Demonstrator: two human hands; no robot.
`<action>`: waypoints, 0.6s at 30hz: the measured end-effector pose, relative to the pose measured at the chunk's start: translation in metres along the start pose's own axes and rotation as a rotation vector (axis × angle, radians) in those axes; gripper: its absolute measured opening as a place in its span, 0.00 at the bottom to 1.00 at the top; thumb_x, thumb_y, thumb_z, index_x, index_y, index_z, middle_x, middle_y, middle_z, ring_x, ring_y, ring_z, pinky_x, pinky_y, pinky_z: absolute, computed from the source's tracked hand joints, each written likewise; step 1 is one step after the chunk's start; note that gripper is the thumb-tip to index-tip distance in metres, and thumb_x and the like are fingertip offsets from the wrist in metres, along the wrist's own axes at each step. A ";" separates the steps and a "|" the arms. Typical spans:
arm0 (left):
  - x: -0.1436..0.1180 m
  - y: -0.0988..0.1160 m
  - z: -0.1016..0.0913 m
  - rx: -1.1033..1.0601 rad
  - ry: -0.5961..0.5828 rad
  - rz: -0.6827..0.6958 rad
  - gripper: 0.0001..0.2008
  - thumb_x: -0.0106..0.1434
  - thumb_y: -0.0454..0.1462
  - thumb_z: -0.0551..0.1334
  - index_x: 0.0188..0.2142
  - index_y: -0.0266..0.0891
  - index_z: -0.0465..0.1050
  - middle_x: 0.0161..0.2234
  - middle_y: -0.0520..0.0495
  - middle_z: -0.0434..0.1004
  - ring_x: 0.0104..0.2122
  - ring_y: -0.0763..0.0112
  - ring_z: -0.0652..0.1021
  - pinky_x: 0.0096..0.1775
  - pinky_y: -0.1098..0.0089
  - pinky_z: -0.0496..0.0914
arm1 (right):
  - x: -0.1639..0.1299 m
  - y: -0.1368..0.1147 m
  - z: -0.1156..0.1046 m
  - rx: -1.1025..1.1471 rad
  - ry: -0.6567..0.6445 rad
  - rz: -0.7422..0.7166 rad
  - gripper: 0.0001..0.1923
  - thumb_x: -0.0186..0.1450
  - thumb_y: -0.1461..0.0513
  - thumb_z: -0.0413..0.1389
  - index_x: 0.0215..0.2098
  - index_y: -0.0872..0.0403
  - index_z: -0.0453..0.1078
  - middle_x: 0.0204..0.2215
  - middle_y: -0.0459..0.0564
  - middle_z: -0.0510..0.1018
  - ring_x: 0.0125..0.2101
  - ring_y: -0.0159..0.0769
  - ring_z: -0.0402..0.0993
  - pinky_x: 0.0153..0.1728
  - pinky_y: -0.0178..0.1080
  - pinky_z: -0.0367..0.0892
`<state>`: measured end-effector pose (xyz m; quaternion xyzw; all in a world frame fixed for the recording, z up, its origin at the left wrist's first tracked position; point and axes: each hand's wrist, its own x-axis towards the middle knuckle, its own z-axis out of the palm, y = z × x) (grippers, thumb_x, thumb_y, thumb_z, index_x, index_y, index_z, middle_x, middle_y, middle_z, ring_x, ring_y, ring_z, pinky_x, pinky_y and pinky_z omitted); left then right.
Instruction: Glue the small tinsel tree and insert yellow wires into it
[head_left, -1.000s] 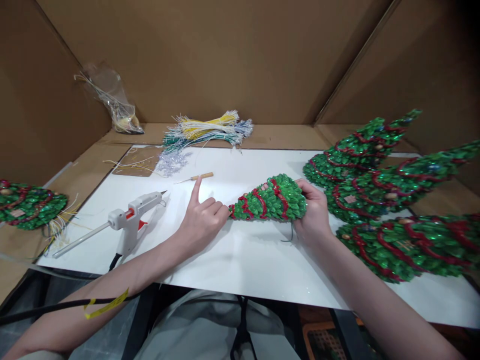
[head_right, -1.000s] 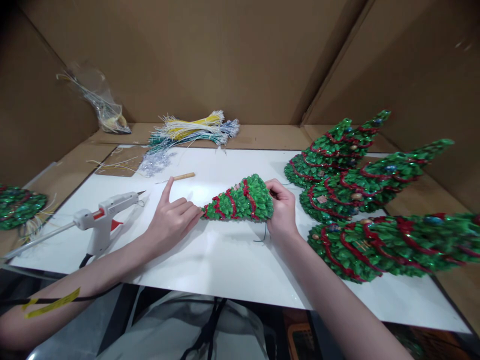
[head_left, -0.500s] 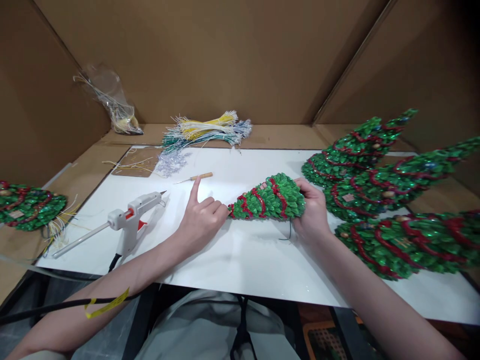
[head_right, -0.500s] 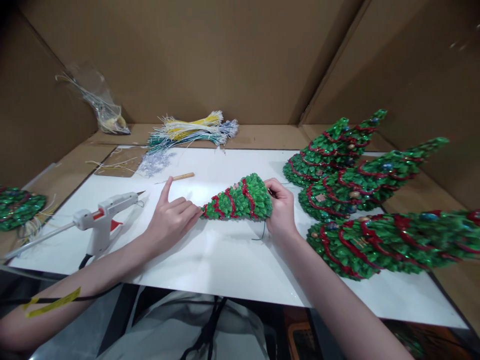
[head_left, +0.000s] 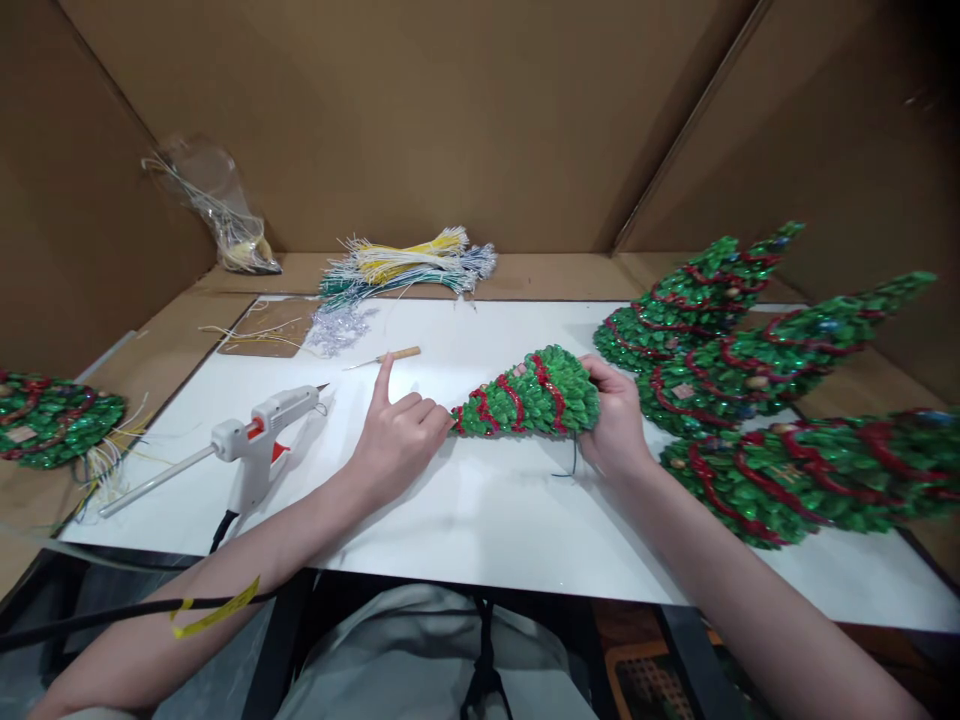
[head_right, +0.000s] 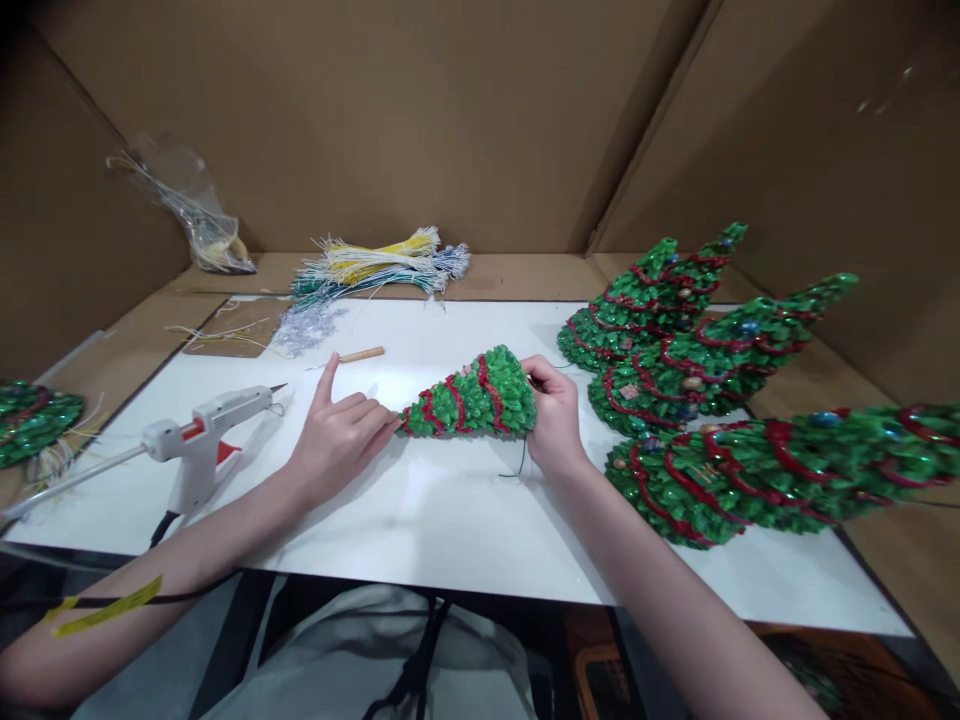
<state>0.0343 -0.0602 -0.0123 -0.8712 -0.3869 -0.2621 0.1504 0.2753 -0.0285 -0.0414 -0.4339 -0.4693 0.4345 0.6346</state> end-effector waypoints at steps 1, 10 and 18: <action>0.000 0.000 0.000 -0.008 0.002 -0.002 0.13 0.63 0.31 0.53 0.23 0.38 0.68 0.20 0.55 0.71 0.22 0.76 0.70 0.59 0.42 0.52 | 0.000 0.000 0.000 -0.003 -0.002 -0.001 0.08 0.46 0.71 0.51 0.20 0.52 0.68 0.22 0.43 0.65 0.23 0.31 0.60 0.22 0.34 0.58; -0.001 0.001 -0.001 -0.003 0.013 -0.001 0.13 0.63 0.32 0.53 0.23 0.38 0.68 0.20 0.55 0.71 0.22 0.75 0.71 0.58 0.42 0.54 | 0.001 0.005 -0.003 0.015 -0.001 -0.010 0.09 0.47 0.70 0.51 0.21 0.52 0.69 0.20 0.42 0.66 0.22 0.30 0.61 0.22 0.33 0.59; -0.002 0.001 0.000 0.012 0.008 -0.002 0.13 0.63 0.33 0.53 0.23 0.38 0.68 0.20 0.55 0.71 0.23 0.75 0.72 0.57 0.43 0.54 | 0.002 0.005 -0.002 0.051 0.022 0.020 0.08 0.45 0.70 0.51 0.20 0.52 0.69 0.20 0.42 0.67 0.21 0.29 0.61 0.21 0.33 0.59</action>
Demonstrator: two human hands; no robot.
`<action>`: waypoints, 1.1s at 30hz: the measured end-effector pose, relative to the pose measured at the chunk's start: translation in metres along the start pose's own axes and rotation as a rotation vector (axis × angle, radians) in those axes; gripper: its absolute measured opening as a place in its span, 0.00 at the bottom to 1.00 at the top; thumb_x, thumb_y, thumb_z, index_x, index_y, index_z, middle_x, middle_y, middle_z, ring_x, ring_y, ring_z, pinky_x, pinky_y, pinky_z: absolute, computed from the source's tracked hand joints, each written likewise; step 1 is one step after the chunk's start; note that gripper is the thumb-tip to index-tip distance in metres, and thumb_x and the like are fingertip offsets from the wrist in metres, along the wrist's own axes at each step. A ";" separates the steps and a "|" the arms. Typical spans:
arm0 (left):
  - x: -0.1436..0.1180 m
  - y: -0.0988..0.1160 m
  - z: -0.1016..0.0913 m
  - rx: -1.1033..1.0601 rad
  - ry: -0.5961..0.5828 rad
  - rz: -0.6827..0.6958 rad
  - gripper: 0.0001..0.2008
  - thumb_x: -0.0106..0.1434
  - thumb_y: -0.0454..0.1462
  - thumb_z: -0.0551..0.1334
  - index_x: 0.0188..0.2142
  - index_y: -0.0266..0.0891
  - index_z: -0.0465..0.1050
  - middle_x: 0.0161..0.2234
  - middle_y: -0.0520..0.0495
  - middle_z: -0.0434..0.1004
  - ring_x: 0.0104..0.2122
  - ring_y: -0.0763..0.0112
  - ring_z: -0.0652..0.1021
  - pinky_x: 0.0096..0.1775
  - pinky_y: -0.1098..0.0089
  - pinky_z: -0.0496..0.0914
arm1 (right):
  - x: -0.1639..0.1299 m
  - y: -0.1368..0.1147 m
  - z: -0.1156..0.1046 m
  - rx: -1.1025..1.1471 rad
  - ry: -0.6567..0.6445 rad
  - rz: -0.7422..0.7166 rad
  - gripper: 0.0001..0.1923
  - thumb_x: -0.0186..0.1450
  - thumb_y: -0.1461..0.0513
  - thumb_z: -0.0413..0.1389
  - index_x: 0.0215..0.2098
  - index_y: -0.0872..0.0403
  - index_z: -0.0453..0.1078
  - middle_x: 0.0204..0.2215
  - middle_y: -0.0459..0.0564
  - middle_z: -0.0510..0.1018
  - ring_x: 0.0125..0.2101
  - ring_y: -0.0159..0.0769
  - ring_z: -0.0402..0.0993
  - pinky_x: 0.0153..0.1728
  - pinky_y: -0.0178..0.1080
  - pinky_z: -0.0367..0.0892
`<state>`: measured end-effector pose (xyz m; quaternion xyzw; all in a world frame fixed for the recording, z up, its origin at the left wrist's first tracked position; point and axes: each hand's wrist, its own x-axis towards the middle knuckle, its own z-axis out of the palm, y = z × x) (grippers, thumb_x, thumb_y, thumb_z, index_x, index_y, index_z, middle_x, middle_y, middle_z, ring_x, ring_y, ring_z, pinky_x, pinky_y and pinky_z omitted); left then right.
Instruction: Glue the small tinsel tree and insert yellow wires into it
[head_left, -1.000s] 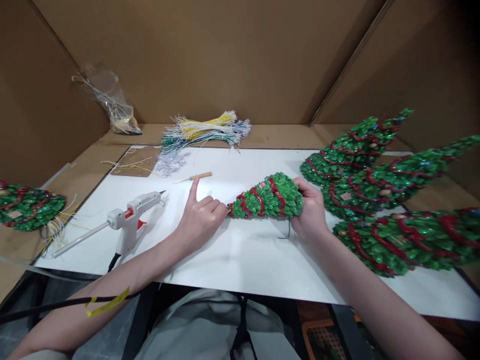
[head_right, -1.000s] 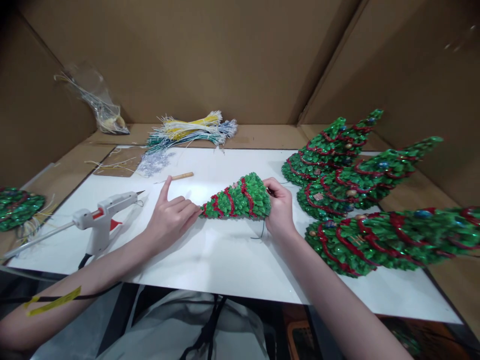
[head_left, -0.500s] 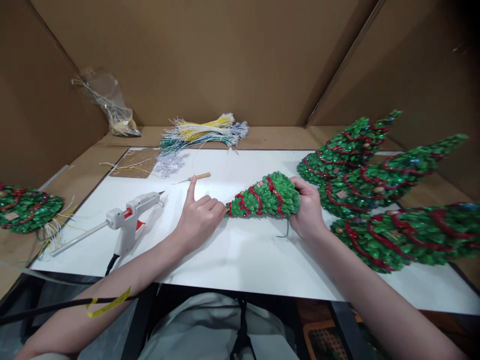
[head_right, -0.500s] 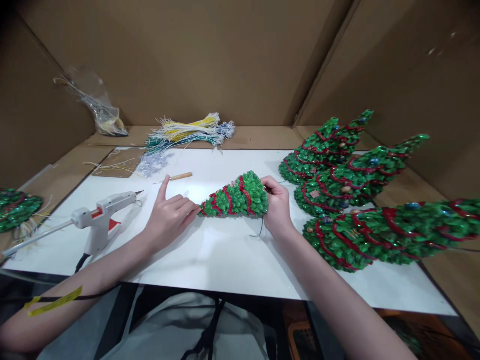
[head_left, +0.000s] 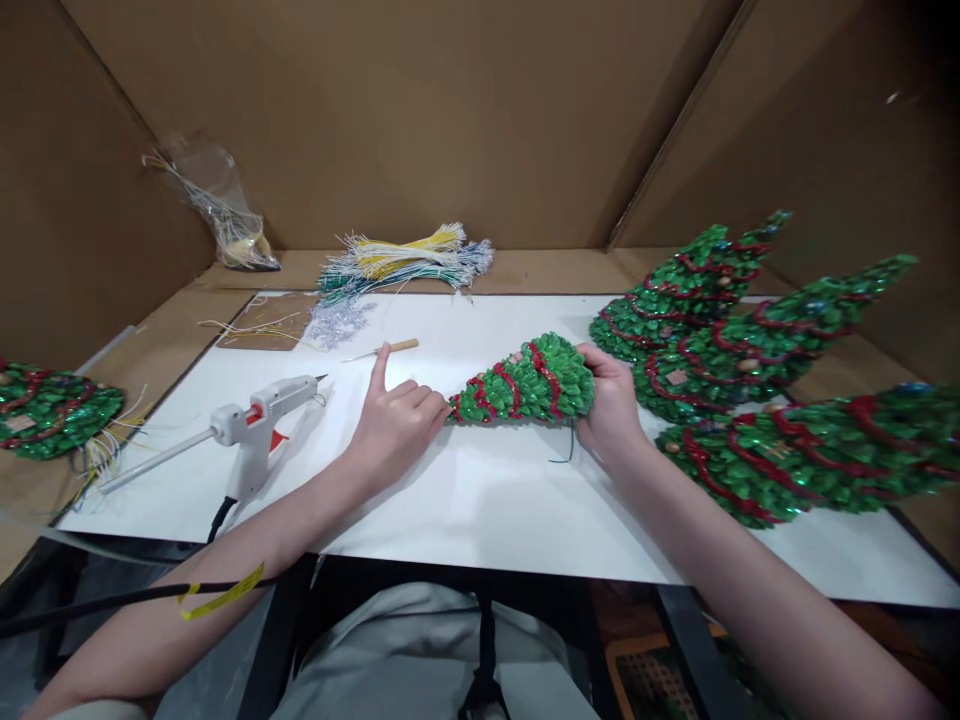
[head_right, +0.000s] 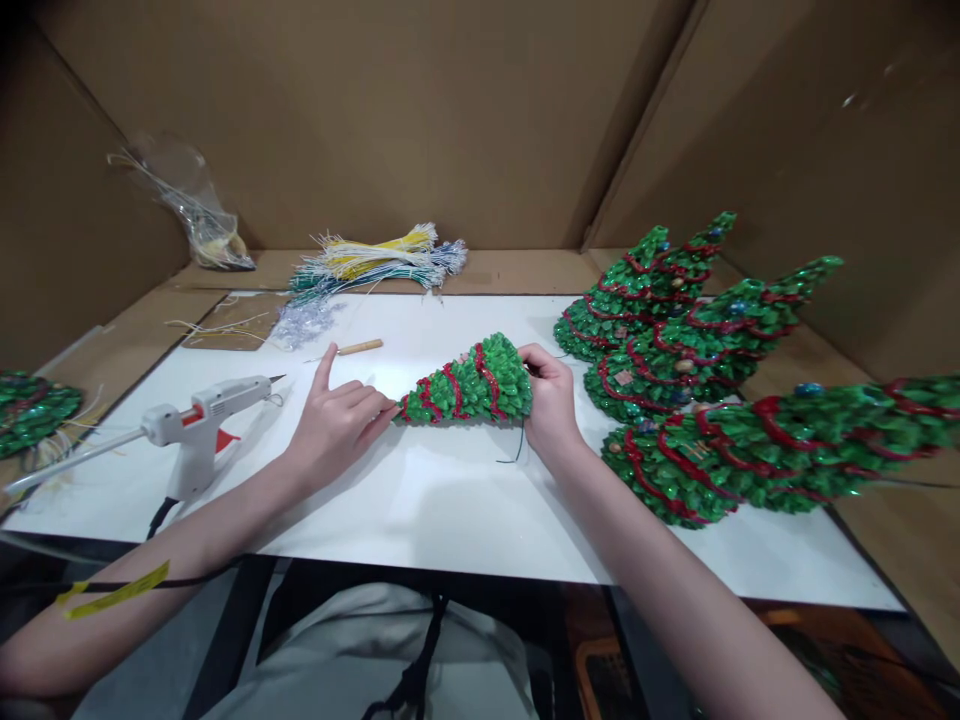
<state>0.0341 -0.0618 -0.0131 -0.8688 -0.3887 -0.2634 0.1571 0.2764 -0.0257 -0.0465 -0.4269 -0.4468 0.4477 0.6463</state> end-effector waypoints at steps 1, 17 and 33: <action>0.000 0.000 0.000 0.001 0.002 0.001 0.13 0.63 0.33 0.53 0.23 0.38 0.68 0.20 0.55 0.71 0.23 0.75 0.72 0.57 0.43 0.54 | 0.000 0.000 0.000 0.005 0.003 0.002 0.08 0.45 0.70 0.51 0.20 0.52 0.69 0.19 0.42 0.67 0.21 0.29 0.61 0.21 0.33 0.59; -0.002 0.001 -0.001 -0.001 -0.051 -0.027 0.12 0.63 0.34 0.54 0.25 0.37 0.70 0.21 0.54 0.73 0.24 0.73 0.74 0.58 0.43 0.51 | 0.002 0.003 0.000 0.028 0.001 0.002 0.07 0.43 0.69 0.52 0.20 0.53 0.68 0.19 0.42 0.68 0.21 0.30 0.63 0.21 0.33 0.61; -0.001 0.000 0.000 0.004 -0.056 -0.049 0.12 0.63 0.34 0.54 0.24 0.37 0.70 0.21 0.55 0.73 0.24 0.75 0.73 0.59 0.43 0.50 | -0.001 0.001 0.001 0.011 0.028 -0.011 0.08 0.43 0.69 0.51 0.20 0.54 0.68 0.19 0.41 0.67 0.21 0.29 0.62 0.22 0.33 0.60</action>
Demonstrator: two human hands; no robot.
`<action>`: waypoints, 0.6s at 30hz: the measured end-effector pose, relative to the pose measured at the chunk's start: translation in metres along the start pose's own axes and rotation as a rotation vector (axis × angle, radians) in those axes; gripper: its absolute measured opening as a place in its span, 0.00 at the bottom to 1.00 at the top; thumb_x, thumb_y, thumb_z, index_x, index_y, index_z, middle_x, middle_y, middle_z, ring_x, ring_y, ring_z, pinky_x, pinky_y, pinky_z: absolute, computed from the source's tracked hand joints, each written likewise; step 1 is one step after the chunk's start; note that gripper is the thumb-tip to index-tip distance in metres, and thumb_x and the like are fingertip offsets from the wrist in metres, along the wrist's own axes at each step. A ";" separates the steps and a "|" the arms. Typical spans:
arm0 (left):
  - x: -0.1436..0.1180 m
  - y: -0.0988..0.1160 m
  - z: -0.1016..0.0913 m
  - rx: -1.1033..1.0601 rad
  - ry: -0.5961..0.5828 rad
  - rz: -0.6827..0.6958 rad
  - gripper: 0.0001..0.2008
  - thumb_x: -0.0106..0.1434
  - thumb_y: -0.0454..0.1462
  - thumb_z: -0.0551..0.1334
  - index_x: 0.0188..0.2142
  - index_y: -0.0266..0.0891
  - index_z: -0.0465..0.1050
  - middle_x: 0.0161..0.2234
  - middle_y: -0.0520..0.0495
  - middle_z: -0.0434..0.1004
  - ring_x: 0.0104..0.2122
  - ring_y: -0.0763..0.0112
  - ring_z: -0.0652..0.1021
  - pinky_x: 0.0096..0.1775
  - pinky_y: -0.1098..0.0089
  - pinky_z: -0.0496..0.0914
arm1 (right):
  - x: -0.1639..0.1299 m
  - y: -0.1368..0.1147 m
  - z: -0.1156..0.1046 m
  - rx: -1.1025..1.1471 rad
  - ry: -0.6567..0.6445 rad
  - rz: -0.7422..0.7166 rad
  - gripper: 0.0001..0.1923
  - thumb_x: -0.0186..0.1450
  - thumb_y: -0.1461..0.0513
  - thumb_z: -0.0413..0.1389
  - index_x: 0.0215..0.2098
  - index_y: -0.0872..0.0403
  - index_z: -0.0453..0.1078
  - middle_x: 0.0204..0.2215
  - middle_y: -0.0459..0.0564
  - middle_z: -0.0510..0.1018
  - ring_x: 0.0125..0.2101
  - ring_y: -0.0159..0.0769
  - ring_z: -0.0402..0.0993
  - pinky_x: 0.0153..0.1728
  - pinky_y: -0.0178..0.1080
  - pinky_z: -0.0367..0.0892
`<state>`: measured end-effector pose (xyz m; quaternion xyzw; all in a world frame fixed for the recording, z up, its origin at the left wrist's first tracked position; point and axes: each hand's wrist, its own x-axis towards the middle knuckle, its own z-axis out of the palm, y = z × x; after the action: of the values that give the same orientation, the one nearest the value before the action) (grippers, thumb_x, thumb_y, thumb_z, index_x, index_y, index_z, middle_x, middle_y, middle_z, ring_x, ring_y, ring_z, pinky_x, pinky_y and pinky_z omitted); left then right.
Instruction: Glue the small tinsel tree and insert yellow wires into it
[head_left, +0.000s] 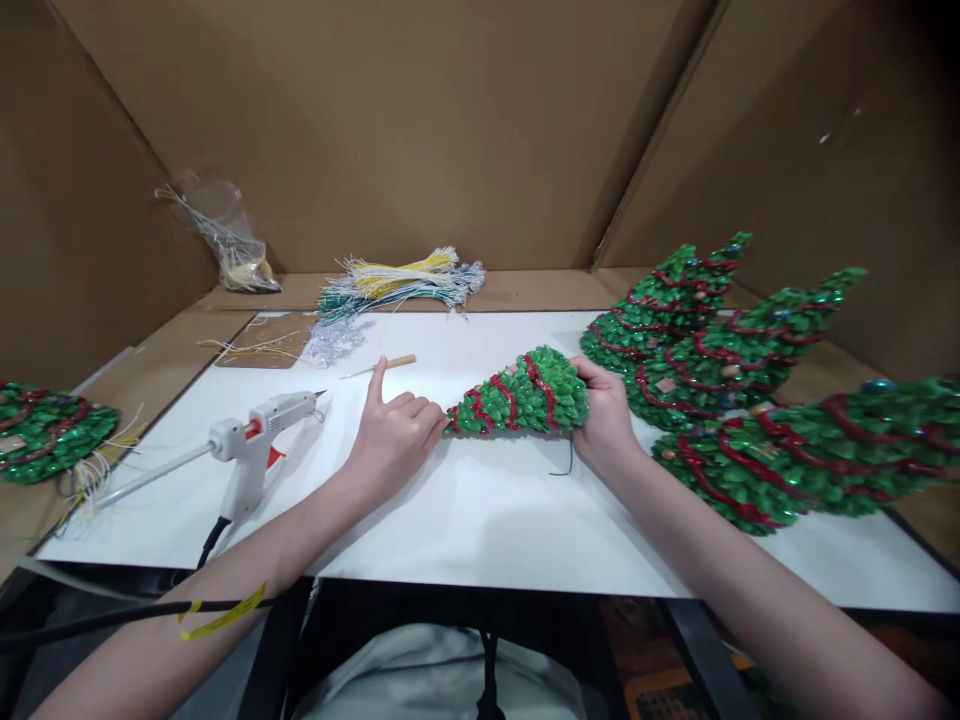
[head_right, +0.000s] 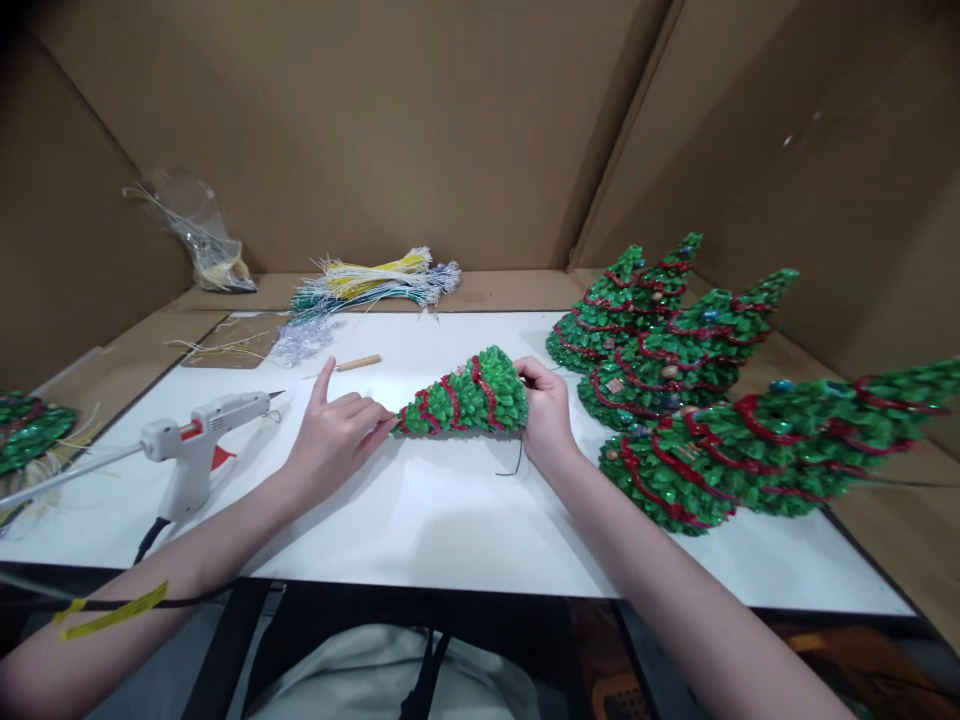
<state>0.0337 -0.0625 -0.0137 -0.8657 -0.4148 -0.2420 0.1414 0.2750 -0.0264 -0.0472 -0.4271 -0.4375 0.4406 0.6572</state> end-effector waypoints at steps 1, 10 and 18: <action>0.000 0.000 0.000 -0.003 0.002 -0.005 0.12 0.63 0.34 0.54 0.24 0.37 0.70 0.21 0.55 0.73 0.24 0.75 0.73 0.59 0.43 0.50 | 0.000 0.000 -0.001 -0.011 -0.009 0.014 0.08 0.43 0.70 0.51 0.20 0.54 0.69 0.19 0.42 0.68 0.22 0.30 0.63 0.23 0.33 0.61; 0.001 -0.002 0.000 -0.051 0.027 -0.029 0.13 0.64 0.34 0.54 0.23 0.38 0.69 0.20 0.56 0.72 0.23 0.76 0.71 0.58 0.43 0.51 | 0.001 -0.002 -0.010 -0.110 -0.050 0.109 0.12 0.46 0.69 0.53 0.27 0.52 0.74 0.26 0.43 0.74 0.29 0.34 0.69 0.29 0.35 0.65; 0.003 -0.002 -0.001 -0.083 0.025 -0.056 0.12 0.64 0.34 0.55 0.24 0.38 0.70 0.20 0.56 0.71 0.22 0.77 0.71 0.59 0.44 0.50 | -0.001 0.001 -0.011 -0.132 -0.064 0.088 0.10 0.52 0.66 0.53 0.30 0.51 0.73 0.27 0.44 0.73 0.30 0.35 0.68 0.29 0.34 0.65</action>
<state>0.0338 -0.0598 -0.0109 -0.8557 -0.4267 -0.2739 0.1035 0.2845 -0.0293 -0.0512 -0.4742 -0.4673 0.4527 0.5932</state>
